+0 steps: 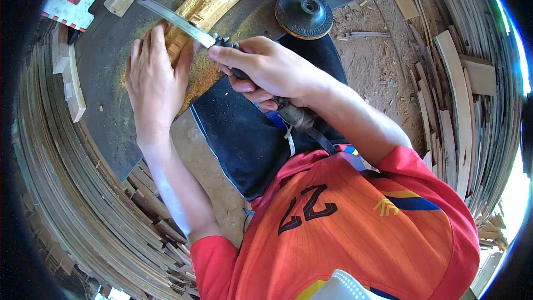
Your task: Shaping a carved wooden workpiece using a rasp.
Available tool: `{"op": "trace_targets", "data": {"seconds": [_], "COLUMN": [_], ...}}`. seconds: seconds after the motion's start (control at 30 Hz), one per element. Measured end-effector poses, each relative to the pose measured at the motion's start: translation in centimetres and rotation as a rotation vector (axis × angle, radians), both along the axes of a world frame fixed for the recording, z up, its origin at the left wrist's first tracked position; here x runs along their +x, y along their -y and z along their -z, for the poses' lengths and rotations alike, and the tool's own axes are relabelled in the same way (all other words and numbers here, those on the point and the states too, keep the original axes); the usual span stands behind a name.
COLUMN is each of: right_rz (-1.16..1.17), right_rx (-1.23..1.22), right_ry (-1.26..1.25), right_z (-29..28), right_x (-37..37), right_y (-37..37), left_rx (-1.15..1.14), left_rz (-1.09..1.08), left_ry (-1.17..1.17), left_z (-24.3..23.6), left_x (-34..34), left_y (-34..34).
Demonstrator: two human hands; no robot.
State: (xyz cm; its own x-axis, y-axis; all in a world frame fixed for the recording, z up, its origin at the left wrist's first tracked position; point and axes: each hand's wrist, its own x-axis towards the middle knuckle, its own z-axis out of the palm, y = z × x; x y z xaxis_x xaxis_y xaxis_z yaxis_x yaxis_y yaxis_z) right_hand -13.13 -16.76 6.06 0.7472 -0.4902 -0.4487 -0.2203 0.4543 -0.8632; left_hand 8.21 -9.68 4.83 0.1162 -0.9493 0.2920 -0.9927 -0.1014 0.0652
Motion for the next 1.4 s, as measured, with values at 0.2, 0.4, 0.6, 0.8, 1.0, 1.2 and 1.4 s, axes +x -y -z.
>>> {"op": "trace_targets", "data": {"seconds": [0.2, 0.4, 0.6, 0.8, 1.0, 1.2, 1.4], "right_rz": [0.053, 0.038, 0.092, 0.007, 0.032, 0.011, -0.011], "right_rx": [-0.159, -0.317, -0.596, -0.182, 0.366, -0.03, -0.219], "right_ry": [-0.085, -0.088, -0.139, -0.062, 0.441, 0.179, -0.035], "right_z": [-0.8, -0.4, -0.9, -0.5, -2.2, -1.3, -1.1], "right_x": [-0.4, -0.3, -0.4, -0.6, -2.6, -5.1, -7.9], "right_y": [0.1, 0.3, 0.8, 0.5, 2.1, 2.6, 1.1], "left_rx": [-0.003, -0.066, -0.104, -0.079, 0.006, -0.044, -0.262], "left_rz": [0.002, -0.002, -0.017, -0.013, -0.035, 0.01, 0.139], "left_ry": [-0.034, -0.037, 0.022, -0.038, -0.145, -0.093, -0.136], "left_z": [-0.3, 0.0, -0.1, -0.4, -0.8, -0.9, -3.9], "left_x": [-0.2, -0.3, -0.9, -0.7, -1.0, -1.2, -2.6], "left_y": [0.0, -0.1, 0.3, 0.2, 0.5, 0.5, 1.5]}}
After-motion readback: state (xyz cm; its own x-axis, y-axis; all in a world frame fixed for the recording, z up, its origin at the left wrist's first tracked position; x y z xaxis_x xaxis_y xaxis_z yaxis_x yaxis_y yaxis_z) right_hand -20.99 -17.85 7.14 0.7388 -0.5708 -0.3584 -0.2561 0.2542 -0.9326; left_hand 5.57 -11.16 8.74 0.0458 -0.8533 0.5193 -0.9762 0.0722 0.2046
